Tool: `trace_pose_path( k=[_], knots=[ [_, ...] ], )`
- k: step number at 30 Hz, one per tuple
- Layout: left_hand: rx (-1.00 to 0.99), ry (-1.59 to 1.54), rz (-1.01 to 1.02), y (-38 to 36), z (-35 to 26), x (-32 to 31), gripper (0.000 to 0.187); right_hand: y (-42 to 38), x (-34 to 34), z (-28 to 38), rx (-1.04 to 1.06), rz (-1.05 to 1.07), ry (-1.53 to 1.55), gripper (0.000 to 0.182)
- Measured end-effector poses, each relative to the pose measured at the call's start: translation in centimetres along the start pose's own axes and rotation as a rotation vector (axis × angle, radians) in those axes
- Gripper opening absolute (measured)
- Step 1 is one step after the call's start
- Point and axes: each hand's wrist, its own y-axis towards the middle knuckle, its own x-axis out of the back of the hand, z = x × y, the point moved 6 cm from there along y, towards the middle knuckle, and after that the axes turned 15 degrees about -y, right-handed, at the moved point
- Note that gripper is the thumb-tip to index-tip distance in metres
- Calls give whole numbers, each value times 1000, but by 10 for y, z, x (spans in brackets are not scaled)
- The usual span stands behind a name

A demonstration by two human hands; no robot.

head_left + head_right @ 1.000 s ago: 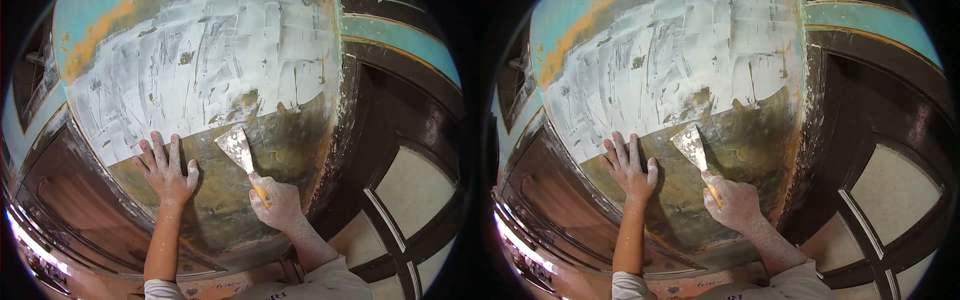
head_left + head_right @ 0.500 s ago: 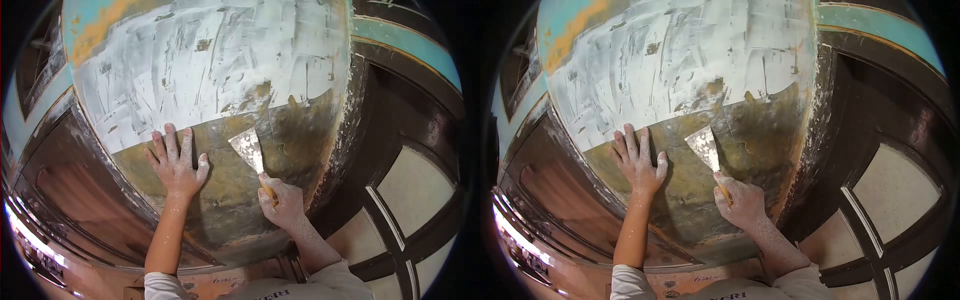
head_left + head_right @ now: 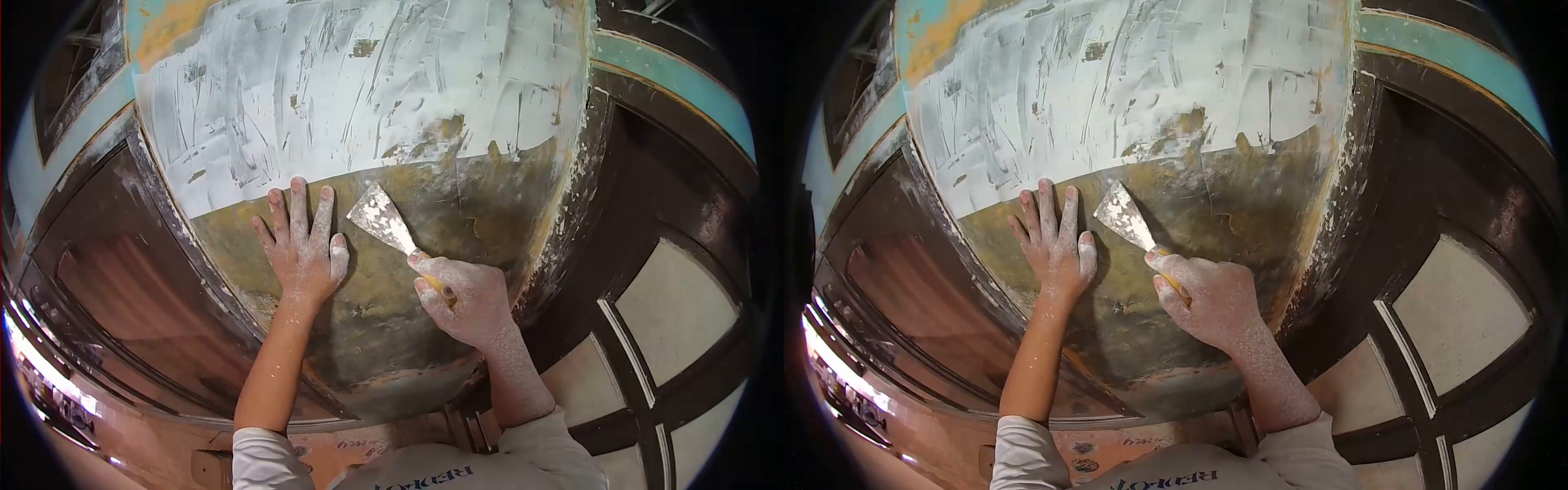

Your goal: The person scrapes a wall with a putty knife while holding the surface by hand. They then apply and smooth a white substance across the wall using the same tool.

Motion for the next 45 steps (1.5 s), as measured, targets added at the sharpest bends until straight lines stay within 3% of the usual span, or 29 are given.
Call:
trace_pose_path(
  k=[10,12,17,25,28,30,34,39,41,45],
  knots=[
    [14,-26,27,0,6,6,68,6,10,-1,35,-22,-10,27],
    [-71,-5,-56,6,9,15,68,0,3,-7,-51,44,48,28],
    [36,79,-77,28,34,41,68,3,0,1,-11,6,25,28],
    [31,72,-88,21,39,36,68,9,-3,4,53,10,-17,31],
    [12,77,-84,19,40,37,69,-22,-27,-14,-82,20,78,30],
    [16,93,-78,18,39,37,70,-51,-39,-34,-282,-167,240,29],
    [30,100,-80,18,37,36,69,-42,-38,-30,-346,-295,400,29],
    [-10,123,-92,16,39,36,67,-44,-35,-36,-350,-284,361,27],
    [-9,111,-90,13,39,37,67,-59,-46,-43,-283,-388,322,26],
    [-9,103,-84,11,40,37,67,-36,-32,-37,-375,-295,421,26]
  ],
)
